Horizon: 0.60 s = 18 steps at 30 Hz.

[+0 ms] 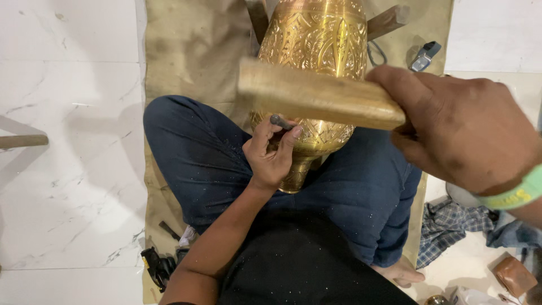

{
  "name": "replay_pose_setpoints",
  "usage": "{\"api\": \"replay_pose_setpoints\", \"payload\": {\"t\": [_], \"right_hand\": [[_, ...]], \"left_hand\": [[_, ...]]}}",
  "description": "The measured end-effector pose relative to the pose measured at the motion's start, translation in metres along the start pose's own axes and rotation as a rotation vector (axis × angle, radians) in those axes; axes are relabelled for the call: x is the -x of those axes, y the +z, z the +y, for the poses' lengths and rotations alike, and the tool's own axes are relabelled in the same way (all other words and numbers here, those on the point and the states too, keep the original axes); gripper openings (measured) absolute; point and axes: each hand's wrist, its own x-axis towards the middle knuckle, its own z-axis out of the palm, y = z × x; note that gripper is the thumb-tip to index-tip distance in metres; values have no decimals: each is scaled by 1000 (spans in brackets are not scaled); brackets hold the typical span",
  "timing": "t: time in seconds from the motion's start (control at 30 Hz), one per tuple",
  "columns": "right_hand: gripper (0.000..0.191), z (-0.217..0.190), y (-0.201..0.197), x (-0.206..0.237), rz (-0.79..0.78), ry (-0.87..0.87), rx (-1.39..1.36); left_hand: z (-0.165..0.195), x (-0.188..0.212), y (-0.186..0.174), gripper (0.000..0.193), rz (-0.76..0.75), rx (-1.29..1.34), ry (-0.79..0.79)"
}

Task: The person sits on the floor with a large brass vase held between their legs and chisels decorative patterns into its surface. They hold a punch against the metal with one hand and strike it with a wooden mallet in the other, repositioning the punch repeatedly across the embossed design.

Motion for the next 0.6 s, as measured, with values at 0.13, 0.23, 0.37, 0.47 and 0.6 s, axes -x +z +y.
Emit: {"api": "replay_pose_setpoints", "payload": {"t": [0.13,0.23,0.37,0.47,0.6], "right_hand": [[58,-2,4,7,-335,89,375],[61,-1,6,10,-290,121,223],[56,2,7,10,-391,140,346],[64,3,8,10,-280,88,318],[58,1,7,12,-545,161,457]], "left_hand": [[1,-1,-1,18,4,-43,-12],[2,0,-2,14,-37,-57,-25],[3,-1,0,18,10,-64,-24],[4,-2,0,16,-4,-88,30],[3,-4,2,17,4,-53,26]]}}
